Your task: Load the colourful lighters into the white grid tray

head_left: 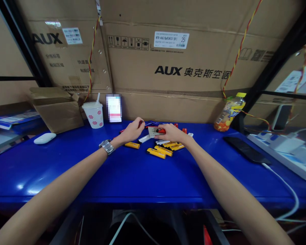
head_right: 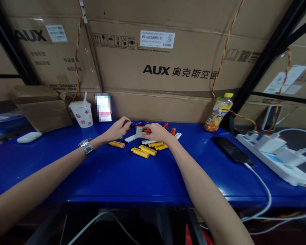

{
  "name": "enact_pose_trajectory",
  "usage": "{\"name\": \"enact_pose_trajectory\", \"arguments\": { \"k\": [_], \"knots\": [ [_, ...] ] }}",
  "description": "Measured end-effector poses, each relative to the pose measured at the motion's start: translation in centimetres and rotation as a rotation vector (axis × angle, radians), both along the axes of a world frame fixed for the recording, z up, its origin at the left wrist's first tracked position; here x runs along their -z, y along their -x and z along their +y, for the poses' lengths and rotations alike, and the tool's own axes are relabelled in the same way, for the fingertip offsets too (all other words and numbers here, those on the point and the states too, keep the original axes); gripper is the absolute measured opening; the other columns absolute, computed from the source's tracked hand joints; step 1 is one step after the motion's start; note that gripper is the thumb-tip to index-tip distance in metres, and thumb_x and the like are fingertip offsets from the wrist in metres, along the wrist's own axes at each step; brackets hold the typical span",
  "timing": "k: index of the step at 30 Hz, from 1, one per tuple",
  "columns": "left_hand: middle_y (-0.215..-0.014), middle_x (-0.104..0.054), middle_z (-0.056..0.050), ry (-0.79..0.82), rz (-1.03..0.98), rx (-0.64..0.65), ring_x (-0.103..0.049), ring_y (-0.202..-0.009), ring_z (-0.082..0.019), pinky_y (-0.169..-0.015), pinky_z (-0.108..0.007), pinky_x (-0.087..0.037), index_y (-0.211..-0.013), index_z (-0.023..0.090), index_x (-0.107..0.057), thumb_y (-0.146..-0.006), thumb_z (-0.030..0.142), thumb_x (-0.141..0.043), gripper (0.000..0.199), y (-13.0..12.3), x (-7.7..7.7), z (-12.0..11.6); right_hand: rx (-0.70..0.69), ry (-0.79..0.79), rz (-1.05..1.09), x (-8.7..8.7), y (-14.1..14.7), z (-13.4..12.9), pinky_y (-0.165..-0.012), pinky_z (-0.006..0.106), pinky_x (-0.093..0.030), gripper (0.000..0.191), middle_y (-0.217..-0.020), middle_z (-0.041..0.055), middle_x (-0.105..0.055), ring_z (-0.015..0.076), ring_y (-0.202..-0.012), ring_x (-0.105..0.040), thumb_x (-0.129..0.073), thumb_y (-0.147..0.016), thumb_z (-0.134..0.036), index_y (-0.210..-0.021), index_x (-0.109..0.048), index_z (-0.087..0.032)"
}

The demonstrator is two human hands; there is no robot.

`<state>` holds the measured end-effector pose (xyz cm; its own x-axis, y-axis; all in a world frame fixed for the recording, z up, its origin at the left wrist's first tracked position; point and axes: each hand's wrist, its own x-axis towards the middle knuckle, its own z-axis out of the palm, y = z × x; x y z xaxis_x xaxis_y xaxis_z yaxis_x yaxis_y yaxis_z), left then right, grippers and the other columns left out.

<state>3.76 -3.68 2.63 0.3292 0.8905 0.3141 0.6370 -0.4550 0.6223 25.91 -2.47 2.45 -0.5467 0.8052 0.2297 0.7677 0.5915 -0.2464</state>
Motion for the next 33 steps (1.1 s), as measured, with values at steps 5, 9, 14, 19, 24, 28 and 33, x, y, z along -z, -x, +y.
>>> {"name": "enact_pose_trajectory", "arguments": {
  "k": [5, 9, 14, 19, 24, 28, 33],
  "knots": [
    [-0.086, -0.067, -0.015, -0.166, 0.57, 0.055, -0.061, -0.075, -0.026, -0.066, -0.036, -0.042, -0.093, 0.016, -0.063, -0.086, 0.05, -0.049, 0.038, 0.0, 0.5, -0.3, 0.07, 0.029, -0.011, -0.1, -1.2, 0.4, -0.066, 0.028, -0.039, 0.044, -0.092, 0.0082, -0.07, 0.0203, -0.079, -0.062, -0.066, -0.074, -0.052, -0.098, -0.068, -0.016],
    [-0.081, -0.068, -0.013, -0.151, 0.688, 0.214, -0.058, -0.069, -0.022, -0.063, -0.034, -0.039, -0.08, 0.018, -0.067, -0.084, 0.043, -0.052, 0.029, 0.6, -0.3, -0.2, 0.116, 0.054, -0.052, -0.2, -1.8, 0.6, -0.062, 0.028, -0.038, 0.045, -0.084, 0.0079, -0.069, 0.0198, -0.072, -0.06, -0.067, -0.071, -0.054, -0.094, -0.068, -0.016],
    [-0.067, -0.064, -0.004, -0.055, 0.583, 0.374, -0.052, -0.058, -0.016, -0.059, -0.029, -0.035, -0.072, 0.021, -0.068, -0.078, 0.042, -0.058, 0.024, 1.9, -1.7, -0.6, 0.155, 0.076, -0.036, 0.0, -1.3, 0.3, -0.061, 0.027, -0.037, 0.038, -0.079, 0.0063, -0.068, 0.0178, -0.07, -0.058, -0.069, -0.07, -0.051, -0.085, -0.067, -0.017],
    [-0.079, -0.069, -0.007, -0.069, 0.378, 0.241, -0.058, -0.066, -0.018, -0.062, -0.029, -0.035, -0.089, 0.02, -0.07, -0.087, 0.055, -0.046, 0.043, 1.5, -1.4, -0.9, 0.033, -0.014, 0.16, 0.3, 0.4, 0.0, -0.059, 0.025, -0.033, 0.04, -0.072, 0.0024, -0.062, 0.013, -0.063, -0.049, -0.046, -0.088, -0.052, -0.079, -0.059, -0.016],
    [-0.086, -0.069, -0.009, -0.116, 0.339, 0.105, -0.06, -0.073, -0.021, -0.063, -0.03, -0.034, -0.096, 0.019, -0.066, -0.092, 0.055, -0.035, 0.048, 0.5, -0.8, -1.0, 0.107, -0.067, 0.34, 0.7, 1.0, -0.2, -0.054, 0.025, -0.027, 0.051, -0.06, -0.0015, -0.045, 0.0111, -0.057, -0.038, -0.036, -0.089, -0.062, -0.067, -0.049, -0.018],
    [-0.073, -0.064, -0.011, -0.128, 0.325, -0.062, -0.058, -0.067, -0.024, -0.059, -0.032, -0.032, -0.091, 0.017, -0.061, -0.09, 0.066, -0.031, 0.057, 0.1, -0.6, -1.1, 0.203, -0.079, 0.409, 0.7, 0.9, -0.3, -0.051, 0.026, -0.024, 0.058, -0.054, -0.0029, -0.032, 0.0098, -0.054, -0.029, -0.037, -0.084, -0.07, -0.054, -0.036, -0.02],
    [-0.062, -0.058, -0.008, -0.204, 0.275, -0.126, -0.051, -0.058, -0.019, -0.057, -0.033, -0.029, -0.069, 0.019, -0.056, -0.091, 0.063, -0.032, 0.055, -0.2, -0.7, -1.7, 0.323, -0.084, 0.485, 0.7, 0.9, -0.2, -0.05, 0.027, -0.024, 0.057, -0.05, -0.0025, -0.026, 0.0095, -0.051, -0.027, -0.042, -0.081, -0.066, -0.048, -0.029, -0.021]
  ]
}}
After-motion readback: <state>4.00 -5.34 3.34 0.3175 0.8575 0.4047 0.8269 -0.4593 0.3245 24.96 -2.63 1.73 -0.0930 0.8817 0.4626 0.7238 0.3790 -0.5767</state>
